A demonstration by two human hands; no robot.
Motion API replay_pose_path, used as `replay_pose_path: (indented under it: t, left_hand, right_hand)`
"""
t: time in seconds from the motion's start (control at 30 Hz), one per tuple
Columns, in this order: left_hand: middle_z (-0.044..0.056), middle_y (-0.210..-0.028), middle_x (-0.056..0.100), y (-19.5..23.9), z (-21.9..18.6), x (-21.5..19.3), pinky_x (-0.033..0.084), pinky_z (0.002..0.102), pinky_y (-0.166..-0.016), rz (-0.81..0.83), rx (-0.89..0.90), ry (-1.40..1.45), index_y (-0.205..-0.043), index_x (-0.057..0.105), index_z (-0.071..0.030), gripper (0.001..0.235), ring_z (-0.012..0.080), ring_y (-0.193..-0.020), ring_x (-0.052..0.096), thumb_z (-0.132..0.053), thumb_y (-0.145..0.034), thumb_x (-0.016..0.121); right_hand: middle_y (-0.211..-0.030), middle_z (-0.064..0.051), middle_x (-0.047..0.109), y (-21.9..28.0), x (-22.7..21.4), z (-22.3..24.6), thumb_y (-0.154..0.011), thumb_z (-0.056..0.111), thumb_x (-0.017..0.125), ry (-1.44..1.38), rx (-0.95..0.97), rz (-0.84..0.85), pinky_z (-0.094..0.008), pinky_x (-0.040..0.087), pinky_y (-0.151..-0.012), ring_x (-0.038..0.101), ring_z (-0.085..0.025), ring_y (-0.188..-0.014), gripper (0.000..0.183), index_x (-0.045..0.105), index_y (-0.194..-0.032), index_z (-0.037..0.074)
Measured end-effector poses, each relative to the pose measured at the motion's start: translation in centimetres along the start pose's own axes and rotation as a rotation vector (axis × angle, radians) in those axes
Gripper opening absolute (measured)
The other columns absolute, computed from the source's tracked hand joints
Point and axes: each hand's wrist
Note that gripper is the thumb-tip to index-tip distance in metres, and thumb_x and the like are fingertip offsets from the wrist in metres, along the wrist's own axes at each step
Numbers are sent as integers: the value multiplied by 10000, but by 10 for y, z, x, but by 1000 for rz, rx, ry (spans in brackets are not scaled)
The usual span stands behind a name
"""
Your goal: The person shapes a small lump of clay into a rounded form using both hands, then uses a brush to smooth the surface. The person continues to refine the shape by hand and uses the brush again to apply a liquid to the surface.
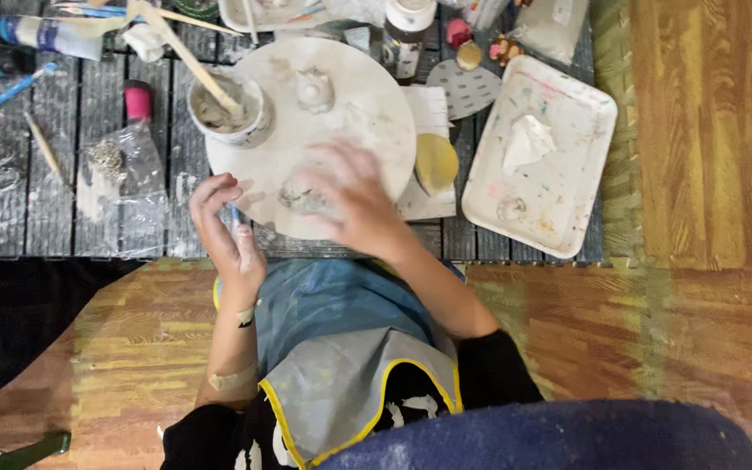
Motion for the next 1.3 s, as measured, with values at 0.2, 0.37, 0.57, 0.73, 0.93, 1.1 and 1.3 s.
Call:
replay_pose_path:
  t: [0.2,0.37,0.57,0.73,0.93,1.1,1.3]
  left_hand:
    - [201,-1323,567,0,11,-1,428,454,-1152,-80,6,10,-1243,543,-13,384,341,-1267,568,-355,-1118,423]
    - [208,-1316,583,2,15,-1,445,407,-1049,-24,-82,26,-1233,552,-8,353,311,-1228,572,-309,-1087,439]
    - [175,-1279,579,10,18,-4,487,406,-1066,-17,-90,157,-1253,531,-6,260,282,-1148,617,-202,-1091,479]
    - [173,-1249,604,9,21,-3,477,406,-1046,-12,-143,138,-1252,535,1,260,282,-1087,639,-186,-1084,467]
    - [195,-1267,597,5,18,10,433,424,-1090,-18,-101,20,-1261,540,10,397,307,-1178,598,-335,-1124,400]
    - [192,-1281,576,10,20,14,449,412,-1091,-84,-90,40,-1245,539,-4,489,308,-1220,584,-434,-1134,334]
    - [163,-1270,611,15,26,22,330,419,-1146,-20,-169,10,-1265,546,-8,440,284,-1223,585,-383,-1110,375]
  right_hand:
    - [-1019,-82,619,-48,58,-4,-915,291,784,76,-266,64,-433,508,-909,598,-289,-1029,213,696,-926,98]
    - [-825,-65,656,-42,82,-15,-882,313,758,92,-189,66,-423,528,-810,634,-275,-846,259,725,-766,84]
    - [-909,-64,702,-36,81,-8,-883,310,769,182,-68,84,-437,528,-847,653,-269,-908,199,760,-834,117]
    - [-1155,-153,638,-41,44,5,-807,437,821,12,-139,-5,-499,460,-931,591,-350,-1094,517,659,-1118,57]
    - [-1206,-91,598,-45,14,-5,-842,336,790,-101,-563,-124,-483,393,-965,564,-329,-1162,427,611,-1184,154]
    - [-1065,-8,630,-54,25,-30,-960,315,693,379,-1198,68,-345,506,-931,609,-203,-1085,163,639,-1014,171]
    - [-848,11,579,-53,44,-40,-946,423,676,147,-858,315,-340,500,-733,603,-183,-907,286,617,-807,181]
Point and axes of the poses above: each hand's wrist, its own y-axis away from the middle knuckle, its own x-axis out of the palm, z = x × y
